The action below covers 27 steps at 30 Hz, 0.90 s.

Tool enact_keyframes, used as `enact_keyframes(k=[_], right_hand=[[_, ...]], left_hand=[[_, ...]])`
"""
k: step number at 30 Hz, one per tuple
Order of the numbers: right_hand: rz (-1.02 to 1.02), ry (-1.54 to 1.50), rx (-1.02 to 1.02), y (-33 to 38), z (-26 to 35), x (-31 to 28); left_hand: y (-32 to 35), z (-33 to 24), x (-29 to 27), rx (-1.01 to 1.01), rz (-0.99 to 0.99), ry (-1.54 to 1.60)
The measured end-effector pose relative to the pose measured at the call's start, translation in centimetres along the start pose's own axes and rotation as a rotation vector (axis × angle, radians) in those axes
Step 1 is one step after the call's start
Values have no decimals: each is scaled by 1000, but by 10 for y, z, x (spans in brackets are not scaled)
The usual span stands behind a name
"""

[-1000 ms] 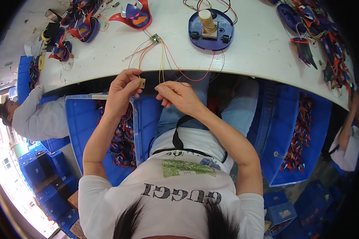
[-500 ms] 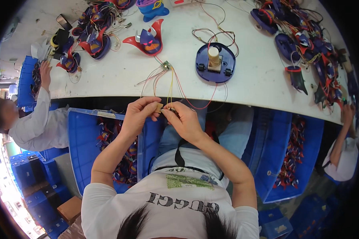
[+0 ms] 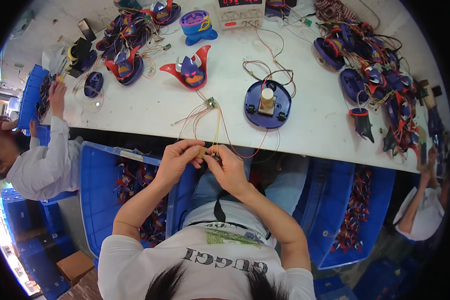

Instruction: Assembling and testing small electronic motor units by connecting wires and using a testing fixture.

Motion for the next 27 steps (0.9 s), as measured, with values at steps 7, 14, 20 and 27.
enact_keyframes(k=[7,14,20,27], right_hand=[[-72,156,-208,-2,8,-5],[-105,159,-221,-1,7,-6],[-69,195,-245,-2,7,-5],[-87,208,-276,-2,4,-4]], left_hand=[[-2,2,4,-13,-16,30],[-3,7,6,-19,-50,73],[-3,9,7,-25,-60,95],[-3,11,8,-11,-89,98]])
Point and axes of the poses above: each hand's wrist, its own y-axis away from the middle knuckle, its own x-axis out of the palm, z = x × y, the point moved 5 cm from there along -y, towards the middle knuckle, and after that the axes turned 5 degrees about z, right-handed, at the moved point
